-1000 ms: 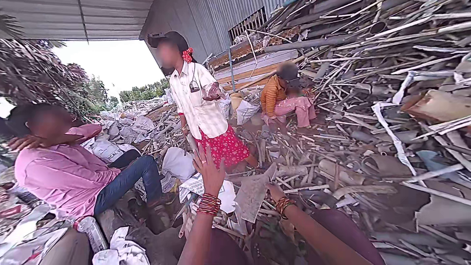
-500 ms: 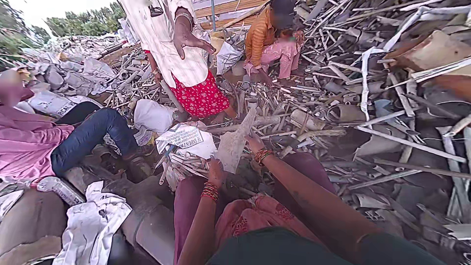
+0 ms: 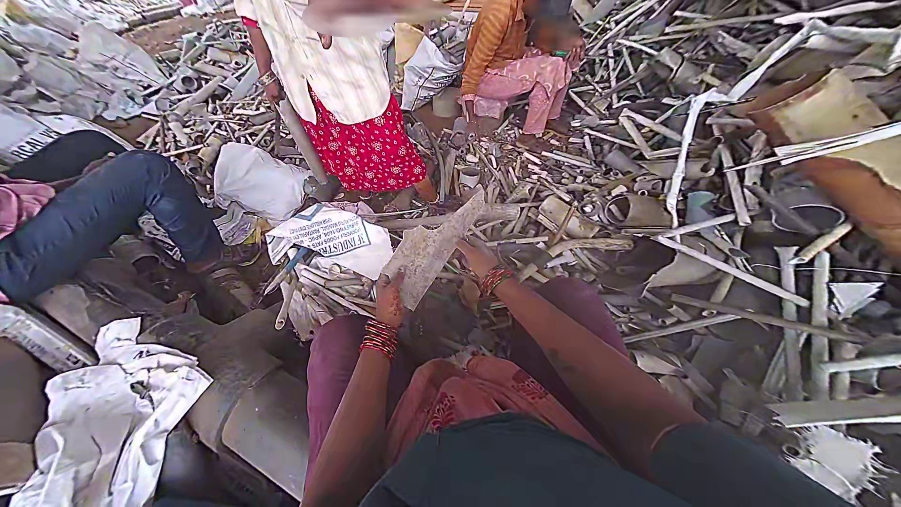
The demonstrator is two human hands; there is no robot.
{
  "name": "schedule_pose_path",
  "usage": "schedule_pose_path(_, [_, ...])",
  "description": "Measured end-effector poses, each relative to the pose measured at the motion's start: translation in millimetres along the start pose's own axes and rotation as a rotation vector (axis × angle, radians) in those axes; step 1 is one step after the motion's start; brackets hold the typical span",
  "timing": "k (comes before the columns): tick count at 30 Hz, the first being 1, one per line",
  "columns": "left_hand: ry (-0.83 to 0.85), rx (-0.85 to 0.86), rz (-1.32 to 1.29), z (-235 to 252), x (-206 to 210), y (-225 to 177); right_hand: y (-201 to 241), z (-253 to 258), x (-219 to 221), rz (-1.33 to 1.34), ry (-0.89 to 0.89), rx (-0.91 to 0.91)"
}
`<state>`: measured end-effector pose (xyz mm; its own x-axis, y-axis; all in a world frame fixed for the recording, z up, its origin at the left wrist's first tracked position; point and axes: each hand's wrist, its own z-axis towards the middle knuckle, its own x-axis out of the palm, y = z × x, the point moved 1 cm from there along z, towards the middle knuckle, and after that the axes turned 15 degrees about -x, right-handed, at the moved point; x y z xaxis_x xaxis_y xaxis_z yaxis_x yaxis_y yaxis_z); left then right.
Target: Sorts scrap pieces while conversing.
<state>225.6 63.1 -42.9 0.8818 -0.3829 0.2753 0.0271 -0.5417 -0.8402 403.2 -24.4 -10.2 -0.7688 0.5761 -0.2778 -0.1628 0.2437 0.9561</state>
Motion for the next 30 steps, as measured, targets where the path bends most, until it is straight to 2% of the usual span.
schedule_pose_path(5, [-0.025,0.06,0.042,3.1,-3.7,0.7,-0.8,1.4,-5.1,-0.014,0.036,-0.038])
schedule_pose_path(13, [-0.022,-0.001,0.089,3.4,-5.4,8.2,-12.1,0.7,0.3,0.003,0.047,-0.039])
schedule_pose_path(16, [0.009,-0.072,0.141,-2.5,-8.1,10.4,-14.9,1.5,1.9,0.061,0.006,-0.031])
schedule_pose_path(19, [0.036,-0.056,0.223,-6.8,-7.2,14.3,-19.7,3.9,-0.5,0.104,-0.03,0.0])
schedule_pose_path(23, [0.023,-0.083,0.177,-14.1,-14.4,13.7,-16.2,0.8,7.5,0.229,-0.046,0.01])
schedule_pose_path(26, [0.077,-0.13,0.229,-8.1,0.0,21.5,-12.0,-9.3,-11.6,0.338,-0.035,-0.072])
schedule_pose_path(27, [0.094,-0.15,0.27,-4.8,6.1,23.5,-11.4,-11.3,-16.2,0.323,-0.007,-0.124])
schedule_pose_path(29, [0.059,-0.209,0.319,-13.4,-19.5,21.8,-6.4,-16.7,14.4,0.244,0.193,-0.192])
schedule_pose_path(30, [0.062,-0.219,0.35,-17.4,-18.4,21.2,-6.0,-18.1,18.8,0.202,0.267,-0.201])
